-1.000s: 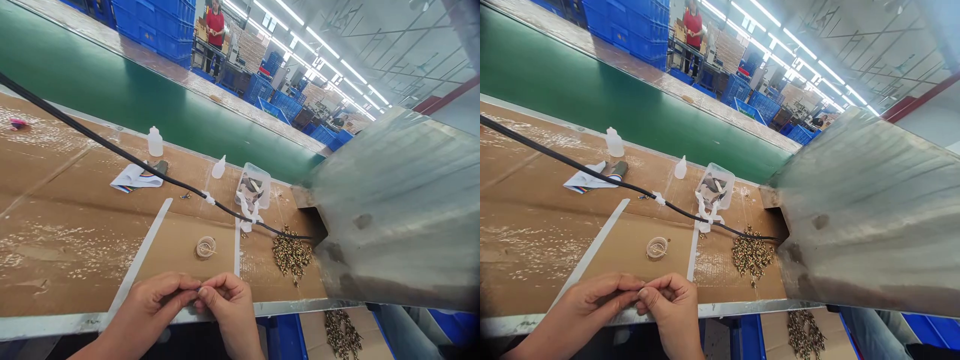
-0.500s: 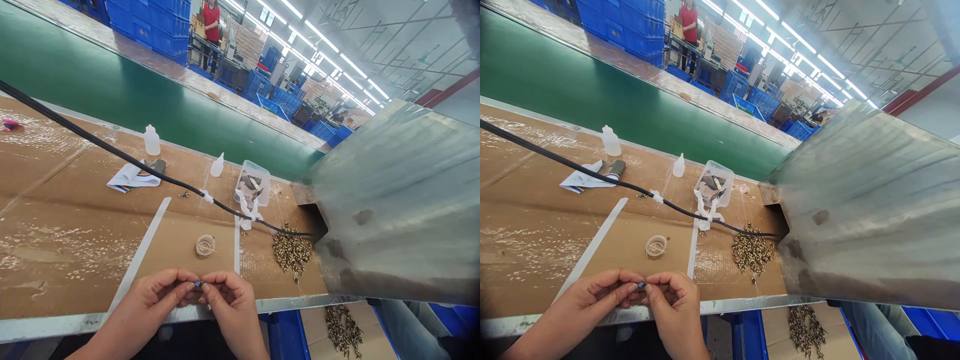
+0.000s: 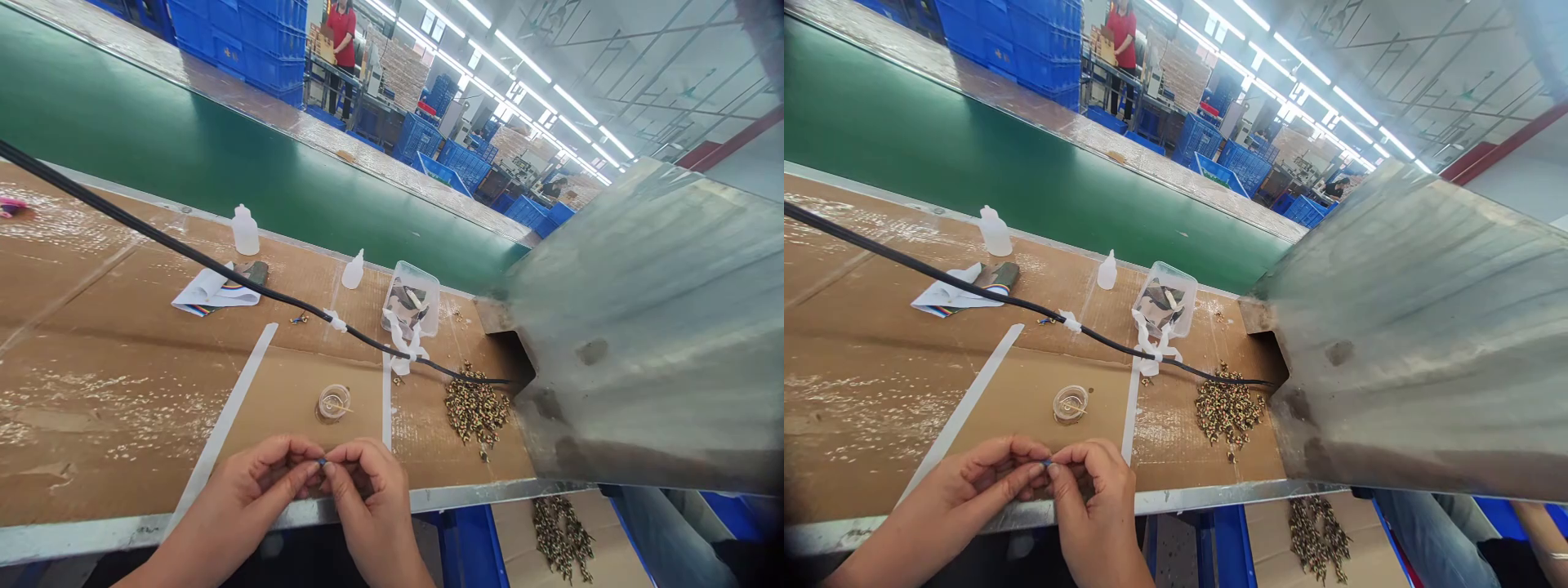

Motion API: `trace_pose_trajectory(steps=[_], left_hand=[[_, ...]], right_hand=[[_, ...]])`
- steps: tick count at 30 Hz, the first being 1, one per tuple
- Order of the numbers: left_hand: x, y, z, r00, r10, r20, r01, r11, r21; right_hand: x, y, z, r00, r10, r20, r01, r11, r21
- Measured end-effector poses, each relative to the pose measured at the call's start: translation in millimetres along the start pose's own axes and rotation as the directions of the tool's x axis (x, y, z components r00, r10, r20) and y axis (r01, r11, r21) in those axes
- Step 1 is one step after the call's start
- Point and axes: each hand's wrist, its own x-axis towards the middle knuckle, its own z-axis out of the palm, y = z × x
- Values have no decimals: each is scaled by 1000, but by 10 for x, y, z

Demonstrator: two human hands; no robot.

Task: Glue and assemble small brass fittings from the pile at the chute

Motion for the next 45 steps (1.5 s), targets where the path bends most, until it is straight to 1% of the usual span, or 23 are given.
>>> trace_pose_trajectory(steps=[1, 2, 4, 5, 7, 8, 9, 10, 11, 13, 15, 17, 19, 21, 27, 30, 34, 37, 40, 42, 45], left_hand=[[-2, -8, 7, 1000, 24, -15, -23, 999, 25], [-6, -13, 12, 997, 60, -38, -57, 995, 85], [-17, -11, 14, 976, 199, -89, -168, 946, 279], [-22, -5, 12, 950, 294, -101, -235, 891, 389], [-27, 8, 1, 877, 470, -95, -348, 760, 549], [-26, 13, -9, 849, 521, -88, -378, 715, 589], [-21, 14, -20, 836, 542, -84, -388, 693, 607], [-13, 12, -35, 843, 531, -86, -377, 697, 610], [-4, 7, -51, 864, 495, -97, -346, 722, 599], [17, -4, -87, 924, 360, -129, -241, 809, 536], [35, -11, -121, 971, 194, -140, -119, 898, 424], [48, -11, -144, 989, 69, -129, -26, 951, 308], [57, -7, -150, 994, 7, -110, 18, 975, 222], [65, -2, -143, 994, -7, -110, 26, 985, 173], [73, -10, -126, 993, 10, -116, 3, 994, 112], [78, -25, -134, 992, 28, -122, -15, 994, 109], [90, -28, -132, 985, 76, -156, -59, 992, 114], [94, -26, -120, 980, 105, -168, -87, 990, 114], [93, -33, -113, 978, 118, -173, -96, 987, 128], [95, -37, -111, 978, 114, -173, -90, 986, 141], [104, -45, -111, 980, 94, -178, -70, 988, 135]], right_hand=[[-1, 14, 19, 1000, 24, -4, -24, 1000, 5], [-1, 26, 39, 998, 55, -7, -55, 998, 22], [1, 40, 75, 992, 129, 1, -128, 988, 91], [3, 41, 88, 987, 160, 8, -160, 978, 131], [12, 34, 96, 982, 190, 21, -190, 965, 180], [19, 30, 88, 983, 183, 26, -185, 967, 177], [29, 26, 72, 985, 169, 25, -170, 973, 156], [42, 25, 48, 988, 151, 15, -152, 981, 122], [60, 26, 18, 991, 133, -6, -132, 988, 80], [108, 32, -47, 991, 88, -97, -90, 996, -20], [171, 35, -101, 981, 6, -193, -30, 992, -122], [238, 29, -125, 971, -95, -220, 51, 979, -197], [301, 14, -119, 966, -172, -191, 127, 965, -230], [353, -2, -94, 964, -210, -165, 165, 955, -246], [432, -23, -35, 956, -253, -149, 196, 928, -317], [441, -26, -30, 957, -254, -136, 200, 925, -322], [445, -21, -62, 962, -242, -128, 189, 926, -328], [439, -33, -127, 958, -229, -173, 173, 942, -288], [405, -100, -201, 959, -184, -215, 139, 968, -210], [365, -170, -234, 965, -168, -202, 135, 976, -170], [306, -264, -237, 965, -210, -155, 184, 968, -168]])
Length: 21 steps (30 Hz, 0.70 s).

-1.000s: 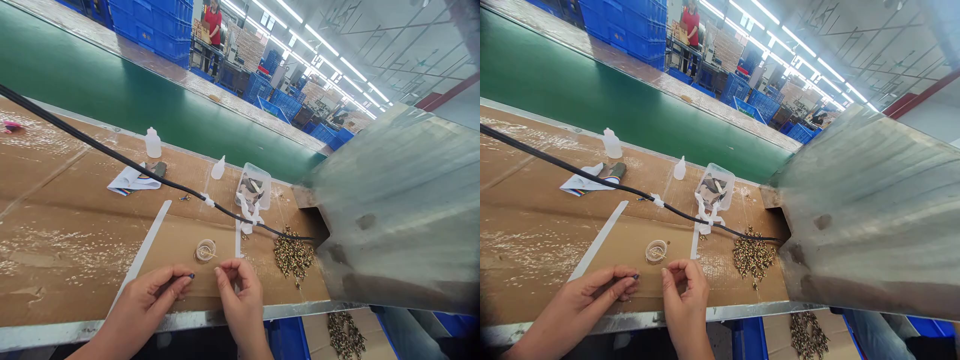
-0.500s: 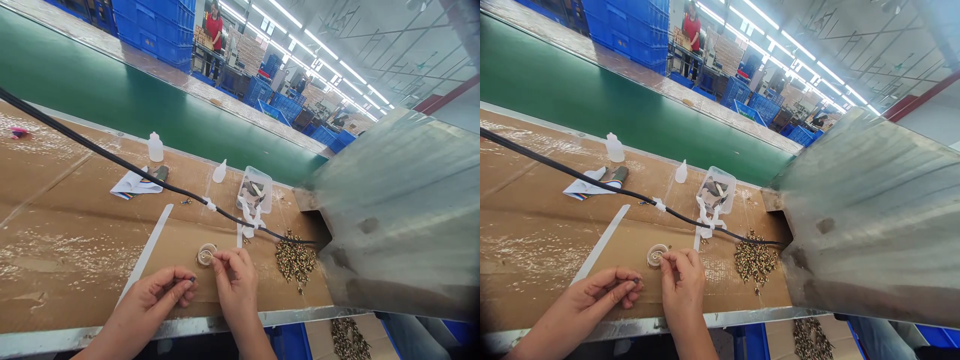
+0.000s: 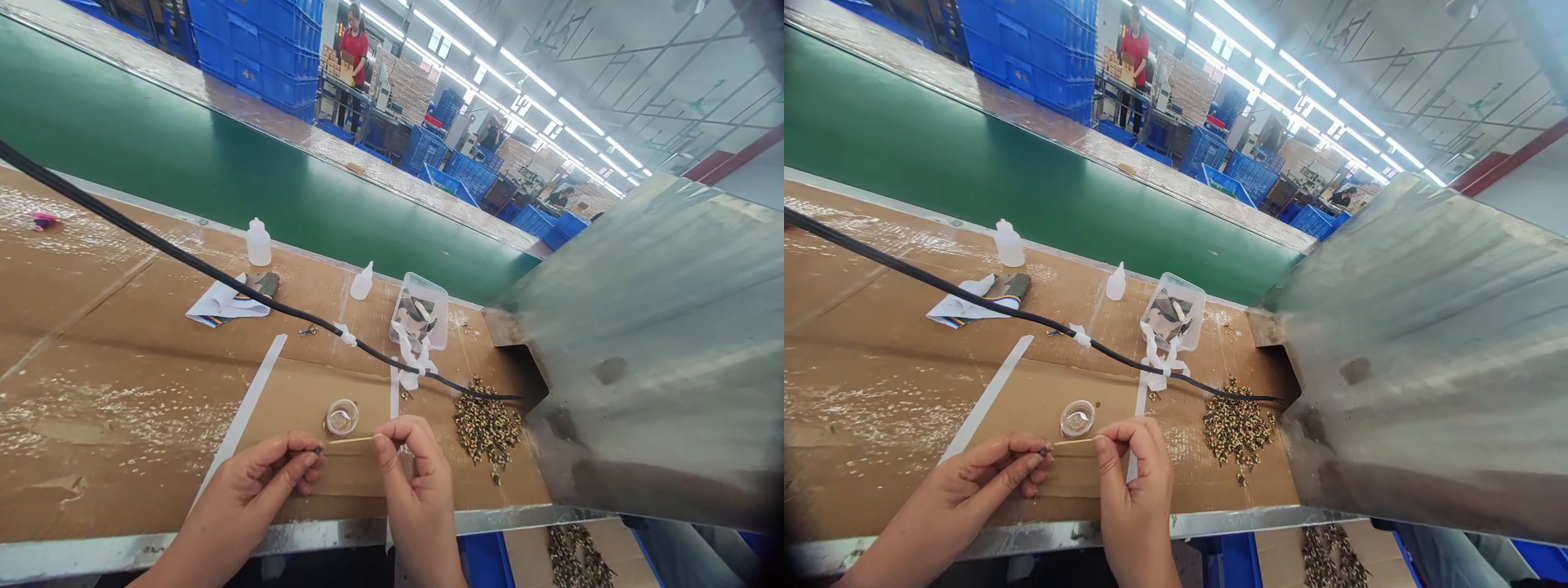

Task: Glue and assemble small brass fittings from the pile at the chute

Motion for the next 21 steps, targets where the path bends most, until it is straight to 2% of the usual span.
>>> trace_pose_trajectory(steps=[8, 21], left_hand=[[-5, 1, 11, 1000, -21, -23, 19, 997, -77], [-4, 54, 10, 998, 50, -35, -49, 998, 39]], right_hand=[[-40, -22, 59, 998, -63, 30, 64, 997, -31], [-126, -85, 38, 977, -195, 85, 208, 960, -185]])
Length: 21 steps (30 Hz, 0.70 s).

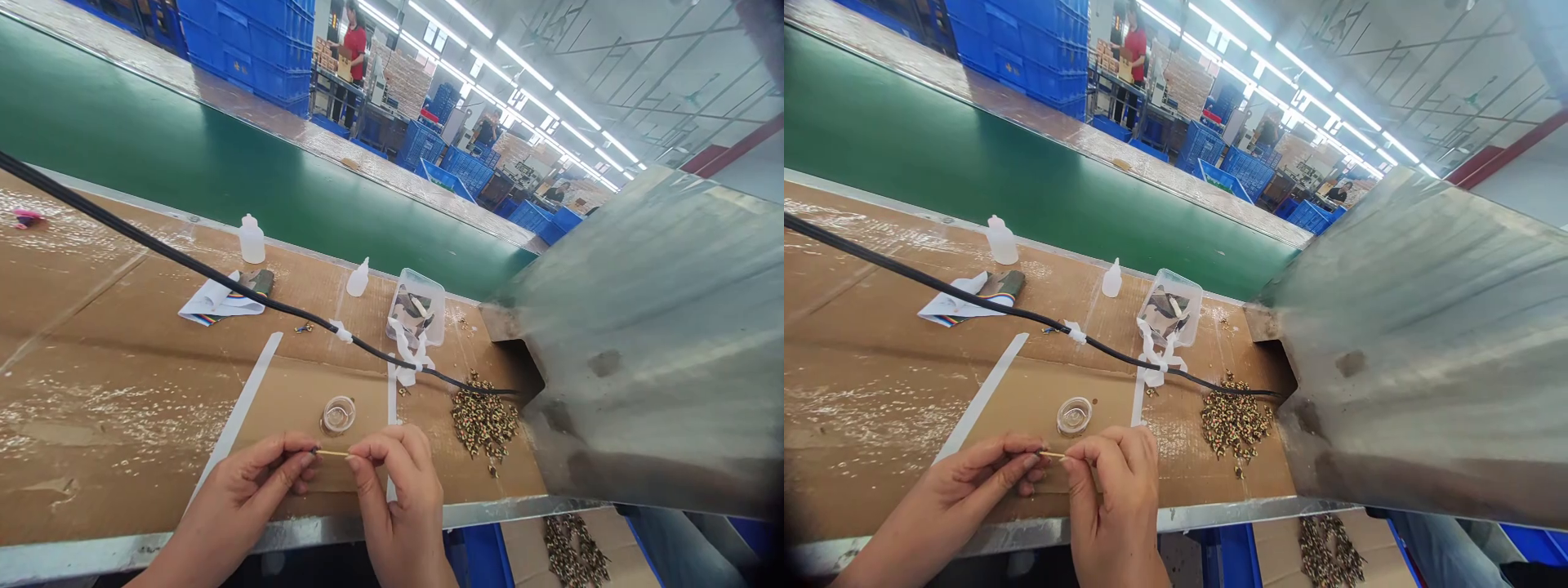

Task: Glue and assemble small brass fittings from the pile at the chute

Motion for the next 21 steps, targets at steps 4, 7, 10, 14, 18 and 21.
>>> trace_pose_trajectory(steps=[4, 7, 10, 14, 18, 21], left_hand=[[-3, -55, -30, 1000, 8, 27, -11, 996, 90], [-12, -106, -59, 999, 1, 54, -7, 993, 120], [-17, -130, -79, 996, -8, 92, -3, 993, 118], [0, -116, -70, 993, 2, 117, -16, 993, 115], [21, -94, -43, 996, 38, 85, -43, 997, 68], [16, -88, -38, 999, 28, 45, -30, 999, 30]], right_hand=[[5, 11, 2, 999, 32, -16, -32, 999, 9], [19, 8, -22, 1000, 21, 1, -21, 999, 25], [64, 24, -63, 1000, 28, 4, -28, 998, 47], [166, 108, -82, 997, 59, -54, -56, 998, 40], [237, 207, -34, 997, 40, -63, -44, 997, -59], [247, 245, 22, 998, 24, -54, -31, 989, -143]])
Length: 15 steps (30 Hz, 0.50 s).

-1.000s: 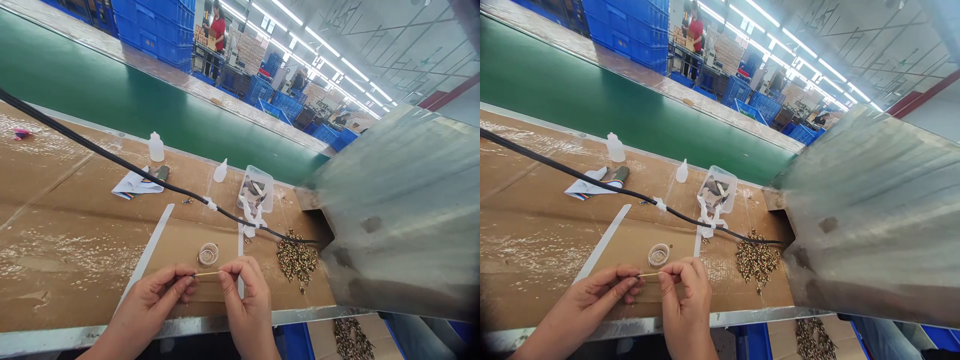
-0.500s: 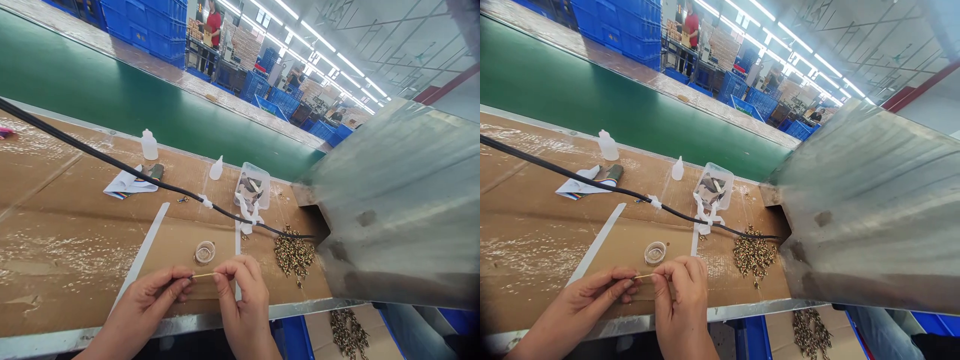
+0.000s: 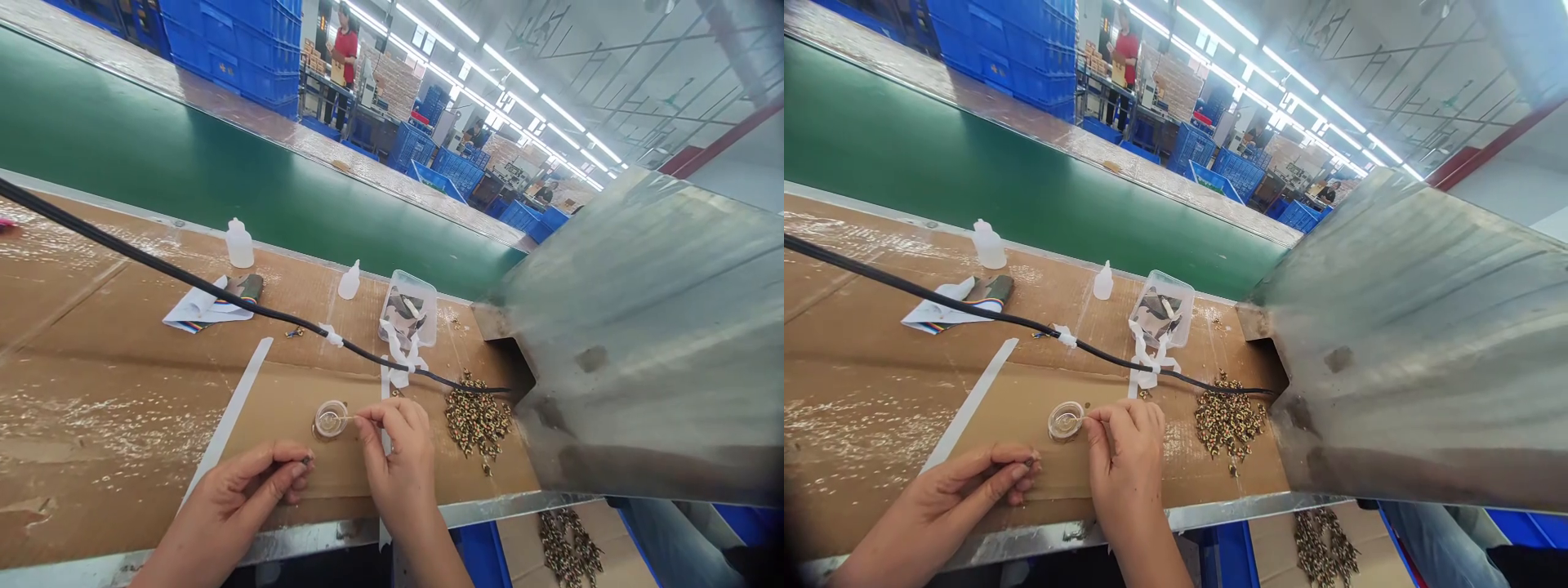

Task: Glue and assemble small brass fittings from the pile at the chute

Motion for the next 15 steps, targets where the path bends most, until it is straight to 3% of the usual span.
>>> trace_pose_trajectory(steps=[8, 12, 15], left_hand=[[-7, 72, 1, 1000, -24, -14, 24, 1000, -13], [-27, 55, -20, 999, -46, 22, 46, 999, -19], [-38, 35, -33, 997, -56, 60, 56, 998, 0]], right_hand=[[2, 13, 35, 999, 24, 44, -22, 999, -25], [36, 31, -84, 983, 170, 68, -182, 955, 233], [56, 9, -168, 947, 251, 202, -313, 864, 393]])
